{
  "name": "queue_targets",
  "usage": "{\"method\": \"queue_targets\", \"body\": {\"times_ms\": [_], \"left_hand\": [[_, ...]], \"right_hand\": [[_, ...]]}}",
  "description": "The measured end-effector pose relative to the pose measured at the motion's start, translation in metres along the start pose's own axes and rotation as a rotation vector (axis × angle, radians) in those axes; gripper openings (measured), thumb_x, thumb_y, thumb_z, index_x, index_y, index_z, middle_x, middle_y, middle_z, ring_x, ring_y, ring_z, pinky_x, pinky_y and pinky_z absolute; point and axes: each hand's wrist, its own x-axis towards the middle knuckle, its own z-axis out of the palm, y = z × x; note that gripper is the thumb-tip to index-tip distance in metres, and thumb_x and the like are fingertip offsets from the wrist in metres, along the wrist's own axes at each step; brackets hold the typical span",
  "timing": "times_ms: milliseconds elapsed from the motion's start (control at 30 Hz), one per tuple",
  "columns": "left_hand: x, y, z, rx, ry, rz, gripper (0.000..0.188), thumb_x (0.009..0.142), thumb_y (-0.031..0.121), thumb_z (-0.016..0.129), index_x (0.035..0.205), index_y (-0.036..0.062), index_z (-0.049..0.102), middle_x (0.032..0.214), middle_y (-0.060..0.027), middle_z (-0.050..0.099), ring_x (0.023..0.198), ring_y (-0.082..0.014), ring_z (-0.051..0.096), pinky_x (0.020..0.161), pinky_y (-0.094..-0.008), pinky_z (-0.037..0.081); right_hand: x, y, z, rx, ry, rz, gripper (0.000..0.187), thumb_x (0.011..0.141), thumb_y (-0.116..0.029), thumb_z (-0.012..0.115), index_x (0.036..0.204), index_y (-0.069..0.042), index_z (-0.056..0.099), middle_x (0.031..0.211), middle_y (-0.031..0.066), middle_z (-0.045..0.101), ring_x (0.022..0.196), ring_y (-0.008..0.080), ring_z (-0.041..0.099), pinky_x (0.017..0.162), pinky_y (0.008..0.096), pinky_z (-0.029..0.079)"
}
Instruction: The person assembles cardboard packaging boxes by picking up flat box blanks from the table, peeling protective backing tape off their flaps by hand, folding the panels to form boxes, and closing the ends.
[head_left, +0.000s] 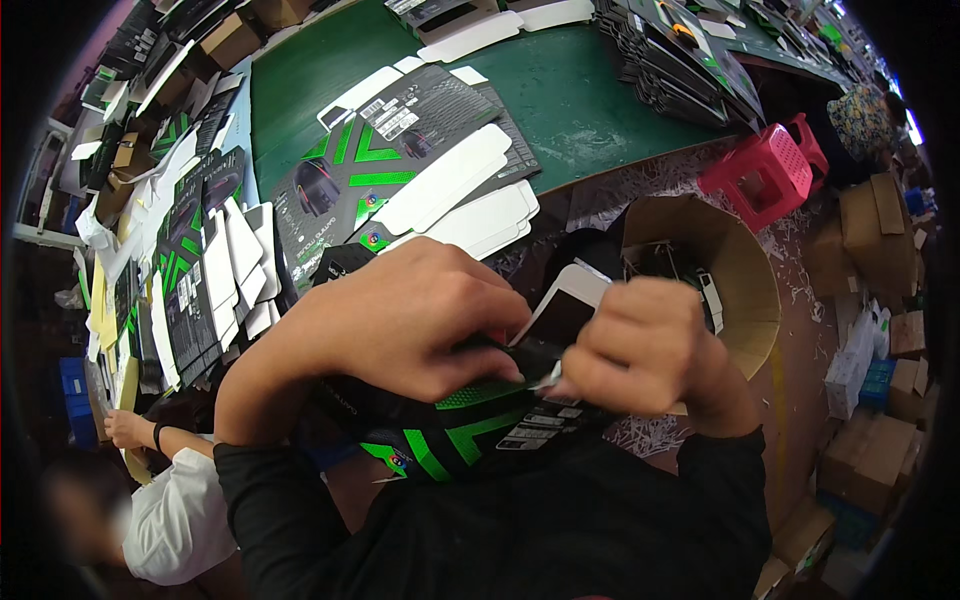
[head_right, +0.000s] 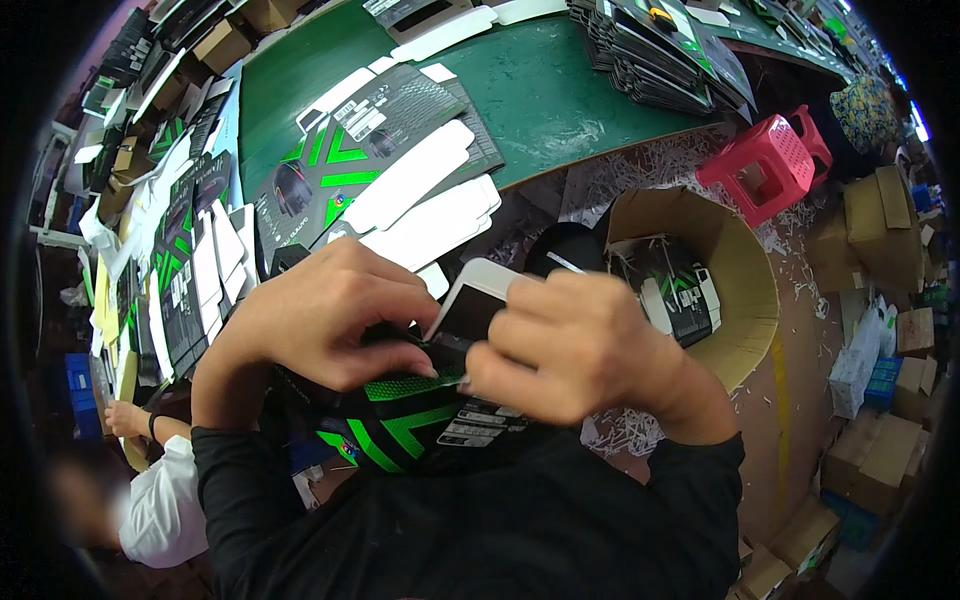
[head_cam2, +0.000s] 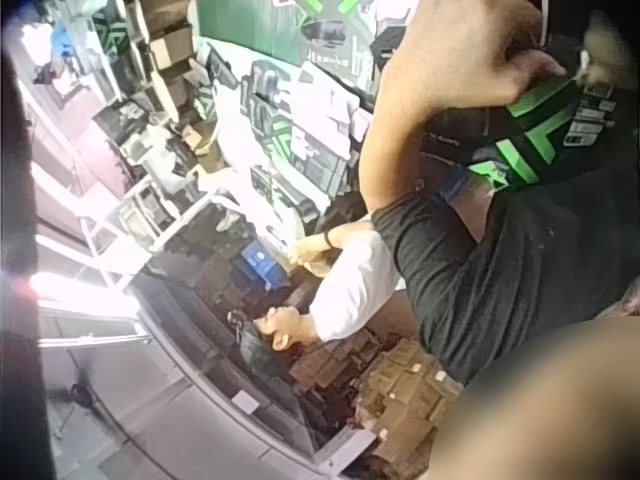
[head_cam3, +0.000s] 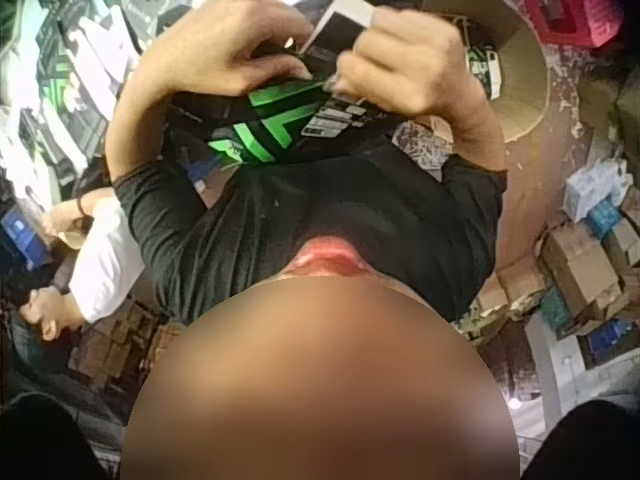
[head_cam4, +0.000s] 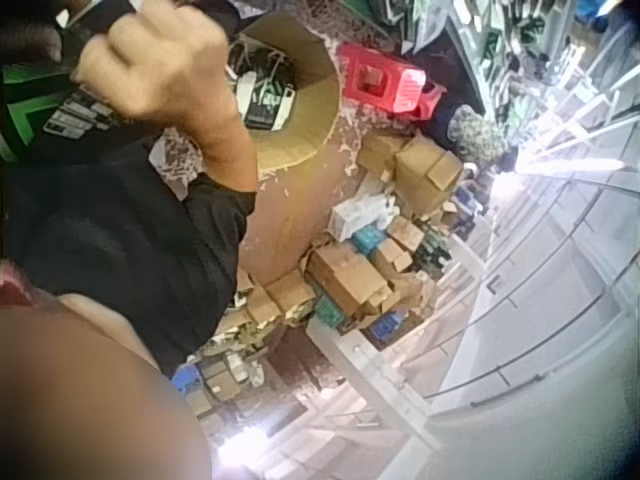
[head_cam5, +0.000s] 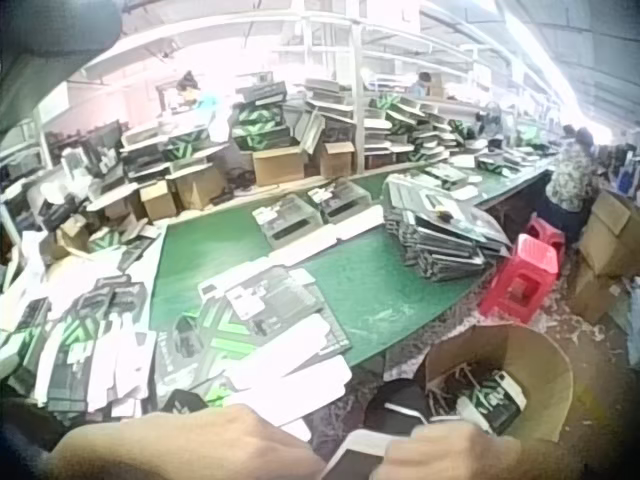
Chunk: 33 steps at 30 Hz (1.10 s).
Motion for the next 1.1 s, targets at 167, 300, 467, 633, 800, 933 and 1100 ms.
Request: {"method": "queue_targets", "body": {"times_ms": [167, 300, 467, 633, 800, 933, 1100], "left_hand": [[-0.014, -0.011, -0.013, -0.316, 0.226, -0.178, 0.023, 0.085, 0.021, 0.072, 0.090, -0.0003, 0.067, 0.072, -0.0063, 0.063, 0.065, -0.0229, 0.062, 0.060, -0.0364, 0.045], [-0.067, -0.111, 0.029, -0.853, 0.995, -0.335, 0.032, 0.099, 0.031, 0.057, 0.102, 0.0006, 0.064, 0.079, -0.0006, 0.067, 0.072, -0.0107, 0.059, 0.070, -0.0290, 0.045], [-0.017, -0.127, 0.104, -1.028, 0.958, -0.280, 0.031, 0.101, 0.033, 0.052, 0.096, 0.0042, 0.061, 0.073, 0.0010, 0.062, 0.066, -0.0082, 0.054, 0.069, -0.0253, 0.041], [0.020, -0.089, 0.182, -1.486, 0.638, -0.155, 0.029, 0.102, 0.033, 0.051, 0.091, 0.0065, 0.059, 0.071, 0.0021, 0.059, 0.064, -0.0076, 0.051, 0.068, -0.0248, 0.039], [0.018, -0.079, 0.215, -1.954, 0.274, -0.025, 0.029, 0.102, 0.033, 0.050, 0.087, 0.0088, 0.057, 0.068, 0.0032, 0.056, 0.062, -0.0070, 0.048, 0.067, -0.0243, 0.037], [0.013, -0.083, 0.217, -2.275, 0.006, 0.101, 0.030, 0.102, 0.033, 0.050, 0.083, 0.0106, 0.055, 0.066, 0.0042, 0.054, 0.060, -0.0065, 0.046, 0.066, -0.0239, 0.036], [0.009, -0.088, 0.228, -2.431, -0.260, 0.151, 0.032, 0.103, 0.031, 0.050, 0.075, 0.0176, 0.044, 0.060, 0.0059, 0.042, 0.056, -0.0062, 0.038, 0.063, -0.0257, 0.032]], "right_hand": [[-0.007, -0.019, -0.024, 0.061, 0.159, -0.054, 0.024, 0.062, -0.017, 0.073, 0.082, -0.012, 0.061, 0.067, -0.0035, 0.049, 0.057, 0.0110, 0.047, 0.047, 0.0249, 0.028], [-0.042, -0.023, -0.045, 0.137, 0.593, 0.309, 0.015, 0.092, -0.016, 0.063, 0.099, -0.004, 0.058, 0.076, 0.0040, 0.052, 0.067, 0.0136, 0.047, 0.055, 0.0272, 0.034], [-0.044, -0.006, 0.014, 0.238, 0.779, 0.790, 0.005, 0.093, -0.003, 0.065, 0.097, 0.000, 0.064, 0.078, 0.0055, 0.059, 0.066, 0.0114, 0.054, 0.059, 0.0242, 0.041], [0.001, 0.013, 0.037, 0.037, 0.850, 0.841, 0.012, 0.088, -0.003, 0.073, 0.090, -0.001, 0.061, 0.075, 0.0083, 0.062, 0.065, 0.0193, 0.061, 0.061, 0.0304, 0.048], [-0.003, 0.041, 0.044, 0.033, 0.752, 0.930, 0.016, 0.087, -0.006, 0.075, 0.088, -0.001, 0.060, 0.075, 0.0118, 0.061, 0.065, 0.0287, 0.061, 0.061, 0.0359, 0.048], [-0.002, 0.038, 0.040, -0.004, 0.680, 0.715, 0.022, 0.082, -0.009, 0.080, 0.087, -0.003, 0.060, 0.073, 0.0103, 0.060, 0.063, 0.0297, 0.059, 0.059, 0.0364, 0.047], [-0.006, 0.042, 0.024, -0.158, 0.529, 0.248, 0.035, 0.074, -0.021, 0.089, 0.091, -0.006, 0.061, 0.073, 0.0031, 0.058, 0.057, 0.0226, 0.053, 0.051, 0.0316, 0.041]]}}
